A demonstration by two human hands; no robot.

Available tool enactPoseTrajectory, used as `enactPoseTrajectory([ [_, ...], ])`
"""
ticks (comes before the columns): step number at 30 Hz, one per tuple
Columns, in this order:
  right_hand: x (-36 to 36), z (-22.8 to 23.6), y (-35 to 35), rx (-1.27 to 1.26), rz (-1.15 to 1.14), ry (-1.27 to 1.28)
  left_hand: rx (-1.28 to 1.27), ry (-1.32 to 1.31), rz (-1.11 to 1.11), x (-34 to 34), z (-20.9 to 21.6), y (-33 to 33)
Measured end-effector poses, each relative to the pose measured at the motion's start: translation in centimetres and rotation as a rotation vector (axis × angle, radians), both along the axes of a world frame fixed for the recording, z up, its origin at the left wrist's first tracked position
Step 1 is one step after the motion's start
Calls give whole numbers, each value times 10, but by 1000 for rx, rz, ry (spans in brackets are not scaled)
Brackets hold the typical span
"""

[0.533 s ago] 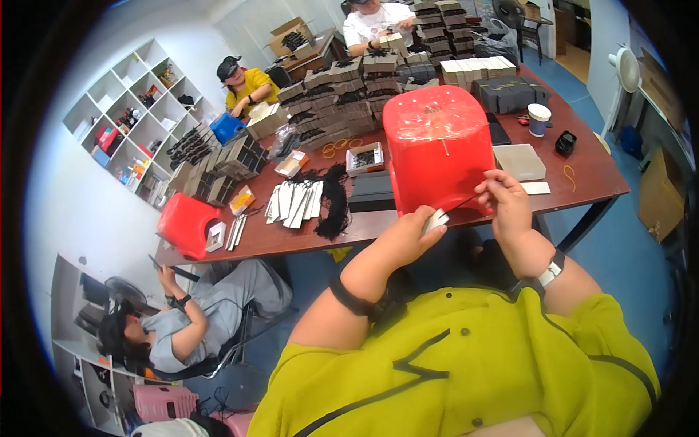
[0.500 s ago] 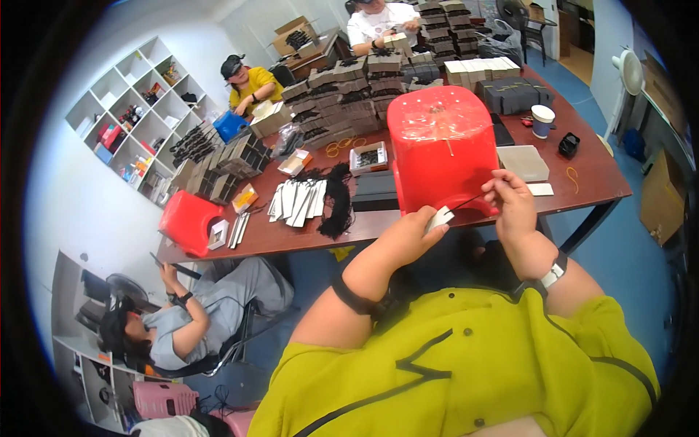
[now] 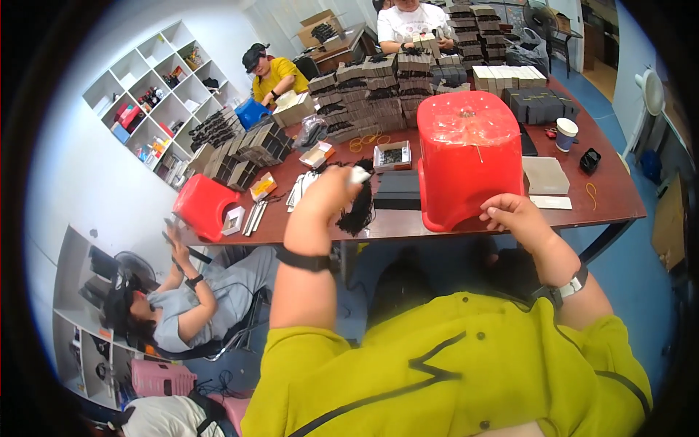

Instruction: The recorder is shown assembling small white and black rectangular components, possibly housing for electronics or sensors, by inserting internal pieces and snapping the outer shells together.

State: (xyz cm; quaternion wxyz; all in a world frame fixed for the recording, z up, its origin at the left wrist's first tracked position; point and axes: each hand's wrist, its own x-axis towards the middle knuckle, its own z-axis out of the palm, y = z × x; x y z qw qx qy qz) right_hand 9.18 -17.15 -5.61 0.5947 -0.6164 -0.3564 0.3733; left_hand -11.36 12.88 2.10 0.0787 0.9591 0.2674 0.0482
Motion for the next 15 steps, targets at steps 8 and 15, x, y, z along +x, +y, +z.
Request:
enactPoseTrajectory([
  [8,56,21,-29,-8,-158,-431,391,-340,252,-19,-110,98],
  [15,124,-50,-75,-458,-323,-1251,176,-465,-19,26,-152,4],
])
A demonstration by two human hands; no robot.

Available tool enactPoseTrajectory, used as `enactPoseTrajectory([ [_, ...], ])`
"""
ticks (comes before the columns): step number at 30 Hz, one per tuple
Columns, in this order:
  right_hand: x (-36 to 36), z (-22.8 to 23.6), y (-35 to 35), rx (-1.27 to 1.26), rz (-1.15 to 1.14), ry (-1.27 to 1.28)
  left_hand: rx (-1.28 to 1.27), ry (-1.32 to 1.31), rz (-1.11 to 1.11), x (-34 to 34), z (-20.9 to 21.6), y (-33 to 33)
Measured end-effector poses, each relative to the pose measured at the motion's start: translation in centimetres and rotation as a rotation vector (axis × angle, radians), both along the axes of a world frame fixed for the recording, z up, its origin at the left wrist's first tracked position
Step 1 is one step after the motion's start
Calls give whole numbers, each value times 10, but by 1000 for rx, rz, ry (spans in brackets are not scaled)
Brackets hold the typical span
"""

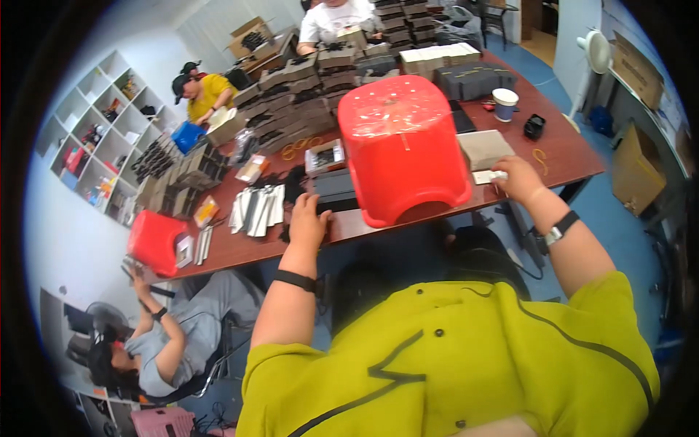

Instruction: The recorder is shown assembling small white and black rectangular components, possibly housing for electronics or sensors, by inserting internal pieces and snapping the outer shells together.

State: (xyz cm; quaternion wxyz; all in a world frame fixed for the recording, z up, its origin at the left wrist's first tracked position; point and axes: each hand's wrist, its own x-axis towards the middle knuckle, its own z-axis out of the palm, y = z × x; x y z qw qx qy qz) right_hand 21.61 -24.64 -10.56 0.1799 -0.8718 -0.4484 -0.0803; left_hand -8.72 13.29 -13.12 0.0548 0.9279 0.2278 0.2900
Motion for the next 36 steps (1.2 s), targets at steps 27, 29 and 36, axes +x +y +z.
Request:
enactPoseTrajectory([
  [27,-3,-27,-14,299,34,12,98,-70,-27,-27,-40,14],
  [29,-2,-30,-17,301,36,-1,140,-86,-42,-27,-40,12],
  [36,-7,-22,-23,358,42,-13,-11,-110,-19,-25,-26,11],
])
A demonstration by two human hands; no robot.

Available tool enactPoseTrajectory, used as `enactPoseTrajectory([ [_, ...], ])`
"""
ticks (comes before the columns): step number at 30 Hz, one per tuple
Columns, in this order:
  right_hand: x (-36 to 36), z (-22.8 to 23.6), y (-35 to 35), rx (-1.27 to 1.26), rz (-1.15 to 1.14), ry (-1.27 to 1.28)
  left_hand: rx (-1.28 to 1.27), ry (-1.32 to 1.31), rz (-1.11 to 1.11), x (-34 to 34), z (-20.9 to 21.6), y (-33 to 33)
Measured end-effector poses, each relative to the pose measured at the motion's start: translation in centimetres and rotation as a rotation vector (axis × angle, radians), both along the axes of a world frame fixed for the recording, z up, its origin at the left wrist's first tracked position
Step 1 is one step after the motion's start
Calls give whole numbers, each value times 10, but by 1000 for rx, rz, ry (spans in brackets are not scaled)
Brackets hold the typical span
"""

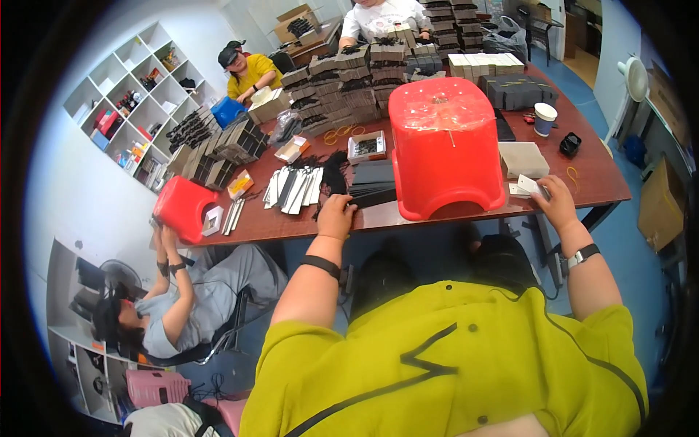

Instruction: The recorder is shown assembling small white and black rectangular components, possibly housing for electronics or sensors, by inserting internal pieces and snapping the outer shells together.

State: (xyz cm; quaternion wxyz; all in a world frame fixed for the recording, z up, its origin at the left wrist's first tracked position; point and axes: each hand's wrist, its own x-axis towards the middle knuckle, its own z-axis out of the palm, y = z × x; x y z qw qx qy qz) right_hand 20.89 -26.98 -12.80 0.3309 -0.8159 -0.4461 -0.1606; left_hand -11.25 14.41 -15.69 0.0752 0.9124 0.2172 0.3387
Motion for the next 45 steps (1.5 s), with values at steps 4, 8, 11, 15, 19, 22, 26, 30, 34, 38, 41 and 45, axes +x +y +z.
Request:
enactPoseTrajectory([
  [4,-2,11,4,51,13,-98,-311,92,-36,-6,10,24],
  [8,-5,16,4,56,10,-115,-33,143,-103,2,16,4],
  [11,-7,17,5,85,8,-139,-73,54,-44,2,9,2],
  [15,-10,17,5,92,41,-134,-137,159,-19,7,5,9],
  [19,-13,18,1,91,27,-140,16,78,8,9,-7,1],
  [22,-16,18,1,100,35,-140,19,13,5,2,-16,4],
  [26,-17,11,-8,60,20,-111,-156,-8,-20,9,-11,5],
  [30,-20,12,-6,62,40,-108,-694,-39,-74,8,-3,35],
  [34,-25,21,0,100,62,-139,-911,-184,-70,-7,20,63],
  [38,-35,37,-1,137,62,-145,-947,-737,-239,-13,58,63],
  [41,-65,73,12,218,179,-241,-982,-969,-415,-22,120,21],
  [45,-117,130,44,314,424,-387,-847,-542,-455,-24,181,-78],
])
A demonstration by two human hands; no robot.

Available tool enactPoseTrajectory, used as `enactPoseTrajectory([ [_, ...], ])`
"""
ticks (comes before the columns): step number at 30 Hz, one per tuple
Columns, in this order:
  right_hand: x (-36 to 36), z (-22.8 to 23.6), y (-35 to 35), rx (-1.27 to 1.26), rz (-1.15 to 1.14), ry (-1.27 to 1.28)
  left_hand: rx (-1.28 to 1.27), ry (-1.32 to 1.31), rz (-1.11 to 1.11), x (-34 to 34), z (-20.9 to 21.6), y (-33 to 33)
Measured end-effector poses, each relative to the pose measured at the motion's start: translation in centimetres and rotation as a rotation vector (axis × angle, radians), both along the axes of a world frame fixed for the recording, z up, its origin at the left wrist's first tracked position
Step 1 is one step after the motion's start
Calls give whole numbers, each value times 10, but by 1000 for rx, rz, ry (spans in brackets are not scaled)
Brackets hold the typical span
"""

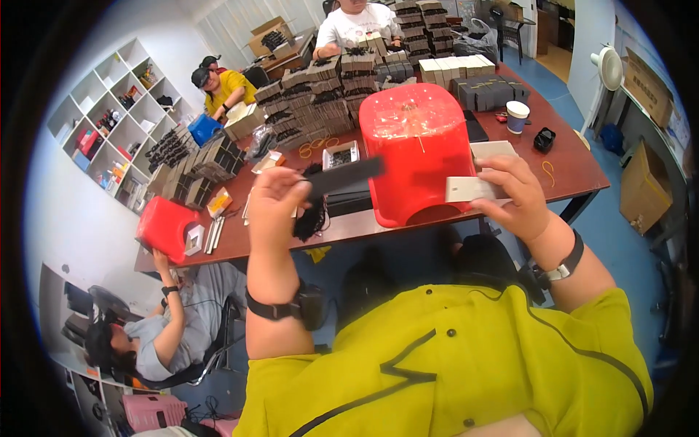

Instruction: The recorder is shown assembling small white and black rectangular components, possibly housing for electronics or sensors, by inserting internal pieces and snapping the outer shells together.

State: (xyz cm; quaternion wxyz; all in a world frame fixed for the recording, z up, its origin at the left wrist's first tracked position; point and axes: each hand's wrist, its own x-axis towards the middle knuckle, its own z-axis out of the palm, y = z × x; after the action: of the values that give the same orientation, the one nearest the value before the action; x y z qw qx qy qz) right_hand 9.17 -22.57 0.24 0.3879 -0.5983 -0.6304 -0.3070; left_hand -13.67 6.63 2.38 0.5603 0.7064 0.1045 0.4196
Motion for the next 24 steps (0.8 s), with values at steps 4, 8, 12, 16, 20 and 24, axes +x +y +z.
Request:
enactPoseTrajectory([
  [4,-32,11,32,-47,117,-8,5,203,-166,24,-10,-76],
  [8,-40,-7,38,-133,129,214,-170,145,-279,37,-23,-99],
  [12,-45,-11,35,-168,72,320,-233,64,-311,45,-34,-102],
  [16,-40,-18,36,-142,48,271,-194,147,-321,49,-38,-98],
  [20,-38,-26,40,-76,33,233,-228,141,-327,52,-45,-102],
  [24,-42,-28,42,-31,-14,233,-91,108,-302,56,-48,-105],
])
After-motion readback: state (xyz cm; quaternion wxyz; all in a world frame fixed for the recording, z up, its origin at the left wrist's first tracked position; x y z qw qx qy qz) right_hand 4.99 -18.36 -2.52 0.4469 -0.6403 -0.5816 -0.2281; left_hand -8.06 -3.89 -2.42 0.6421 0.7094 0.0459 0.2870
